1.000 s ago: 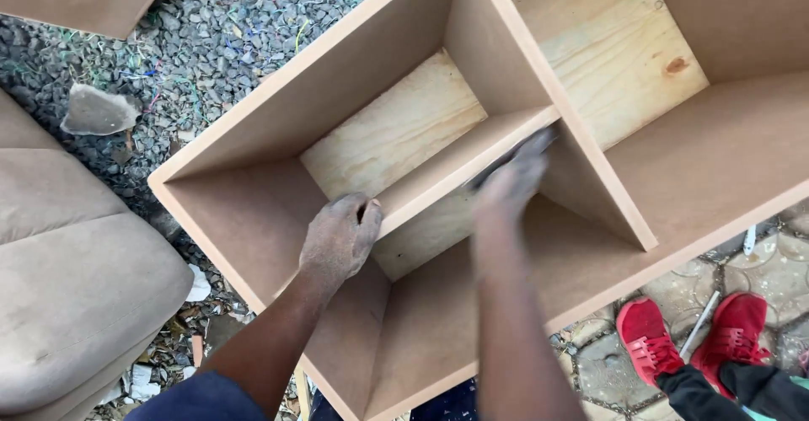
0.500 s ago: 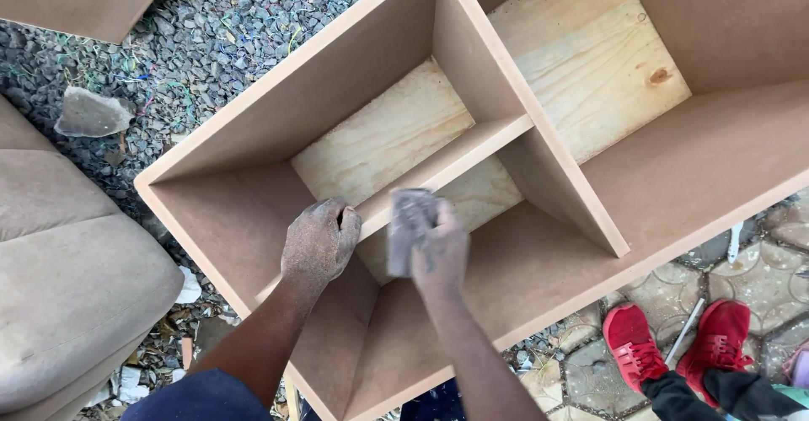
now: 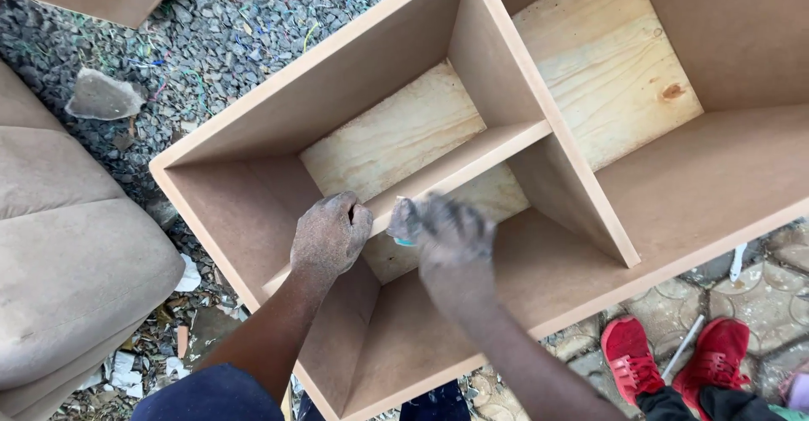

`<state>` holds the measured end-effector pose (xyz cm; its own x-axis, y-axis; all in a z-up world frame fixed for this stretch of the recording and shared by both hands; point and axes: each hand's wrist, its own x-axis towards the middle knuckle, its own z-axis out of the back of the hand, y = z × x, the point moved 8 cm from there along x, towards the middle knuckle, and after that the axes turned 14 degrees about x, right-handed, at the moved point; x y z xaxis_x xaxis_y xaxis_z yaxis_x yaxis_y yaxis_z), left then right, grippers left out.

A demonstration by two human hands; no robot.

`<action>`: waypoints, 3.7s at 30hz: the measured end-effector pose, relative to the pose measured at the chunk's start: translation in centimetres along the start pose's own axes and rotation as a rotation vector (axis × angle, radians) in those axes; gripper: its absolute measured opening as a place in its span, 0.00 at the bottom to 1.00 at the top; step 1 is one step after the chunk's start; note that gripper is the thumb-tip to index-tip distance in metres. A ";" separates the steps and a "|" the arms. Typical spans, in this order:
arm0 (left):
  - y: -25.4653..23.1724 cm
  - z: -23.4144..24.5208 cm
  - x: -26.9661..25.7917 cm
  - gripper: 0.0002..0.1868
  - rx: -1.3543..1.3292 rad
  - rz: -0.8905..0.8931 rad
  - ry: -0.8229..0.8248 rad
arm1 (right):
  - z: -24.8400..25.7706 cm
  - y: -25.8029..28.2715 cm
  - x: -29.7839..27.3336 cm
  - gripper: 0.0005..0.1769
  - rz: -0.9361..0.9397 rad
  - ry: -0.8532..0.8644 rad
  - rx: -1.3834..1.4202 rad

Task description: Manually sanding the interior surfaces and edges of a wooden shelf unit to smooth the wood.

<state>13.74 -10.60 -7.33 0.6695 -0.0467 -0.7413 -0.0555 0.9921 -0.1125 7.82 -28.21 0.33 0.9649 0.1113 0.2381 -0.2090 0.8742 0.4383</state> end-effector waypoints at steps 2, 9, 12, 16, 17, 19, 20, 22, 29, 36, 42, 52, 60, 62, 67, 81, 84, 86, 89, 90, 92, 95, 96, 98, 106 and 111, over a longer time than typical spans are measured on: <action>0.1 0.1 -0.1 0.18 -0.007 0.039 0.012 | 2.0 -2.6 2.2 0.11 -0.147 0.022 -0.326; -0.1 0.1 0.0 0.19 0.014 0.031 0.007 | -0.3 -7.8 -1.6 0.25 -0.327 0.031 -0.062; -0.2 0.2 -0.2 0.18 0.023 0.017 0.024 | -2.4 -7.1 -2.6 0.29 -0.393 0.205 0.172; 0.5 0.1 -0.1 0.17 0.011 0.056 0.017 | 0.4 -10.9 0.6 0.23 -0.613 0.109 0.032; -0.2 0.2 0.1 0.17 -0.016 0.031 0.001 | 1.0 -11.1 1.2 0.25 -0.639 0.046 0.080; 0.1 -0.5 0.4 0.17 -0.011 0.042 0.018 | -1.5 -7.5 -1.6 0.26 -0.543 0.190 0.073; 0.6 -0.8 0.6 0.17 -0.004 0.062 0.033 | -3.5 -5.1 -2.8 0.27 -0.441 0.335 0.075; 0.5 -0.7 0.3 0.16 -0.004 0.061 0.039 | -2.6 -10.2 -2.1 0.20 -0.560 0.188 0.254; 0.3 -0.5 0.2 0.15 0.000 0.049 0.041 | 2.5 1.8 3.1 0.27 -0.301 0.219 -0.160; 0.2 0.1 -0.3 0.15 -0.042 0.001 0.025 | 1.6 -6.6 -0.3 0.20 -0.463 0.062 -0.219; -0.1 0.0 -0.3 0.14 -0.022 -0.011 0.000 | -2.5 -0.7 -3.7 0.17 -0.318 0.300 0.196; -0.3 0.6 -0.1 0.14 -0.025 -0.028 -0.024 | 3.7 -11.6 0.1 0.16 -0.975 0.102 0.744; -0.5 0.8 0.0 0.13 -0.005 -0.030 0.012 | 3.6 -12.0 2.2 0.14 -1.117 0.026 0.709; -0.5 1.0 -0.1 0.12 -0.022 -0.024 -0.004 | 3.1 -10.8 2.1 0.21 -1.103 -0.108 0.645; -0.3 0.5 0.2 0.12 -0.025 -0.022 0.001 | 0.4 -7.8 0.5 0.17 -1.067 0.081 0.739; 0.0 0.4 -0.1 0.15 0.007 -0.016 -0.047 | 2.3 -11.1 -0.1 0.18 -1.069 -0.209 0.593; -0.6 1.4 -0.3 0.22 -0.012 -0.037 -0.039 | 0.5 -5.8 0.6 0.17 -1.123 0.021 0.609; -1.0 1.8 -1.0 0.25 -0.024 -0.056 -0.034 | -1.8 -1.5 -0.4 0.16 -1.211 0.381 0.620; -0.1 0.9 -0.7 0.27 -0.030 -0.042 -0.014 | 2.2 -7.0 2.0 0.16 -0.957 -0.140 0.543; -0.4 1.3 -0.9 0.27 -0.030 -0.035 -0.010 | 1.0 -8.8 0.9 0.16 -0.959 -0.133 0.547; -1.3 2.5 -1.6 0.30 -0.056 -0.079 -0.033 | 0.8 -12.5 -1.9 0.18 -0.958 -0.432 0.538; -1.3 1.9 -1.3 0.31 0.027 -0.077 0.054 | -2.4 -1.4 -0.2 0.11 -1.216 -0.050 0.930; -1.3 2.1 -1.3 0.31 0.028 -0.079 0.052 | -0.8 -1.1 1.1 0.11 -1.215 -0.053 0.929; -1.1 1.7 -1.2 0.32 0.004 -0.063 0.048 | 3.9 -0.4 4.4 0.20 -1.004 -0.086 0.626; -1.2 1.9 -1.3 0.30 -0.007 -0.082 0.025 | 0.2 -8.5 1.2 0.22 -0.935 -0.120 0.407; -1.2 0.9 -0.9 0.30 -0.014 -0.100 0.049 | 1.3 -11.5 3.0 0.20 -0.984 0.400 0.124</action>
<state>13.85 -11.63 -5.94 0.6349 -0.1513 -0.7576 -0.0009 0.9805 -0.1966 12.93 -38.51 -2.87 0.6958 -0.4501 -0.5597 0.6966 0.6129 0.3731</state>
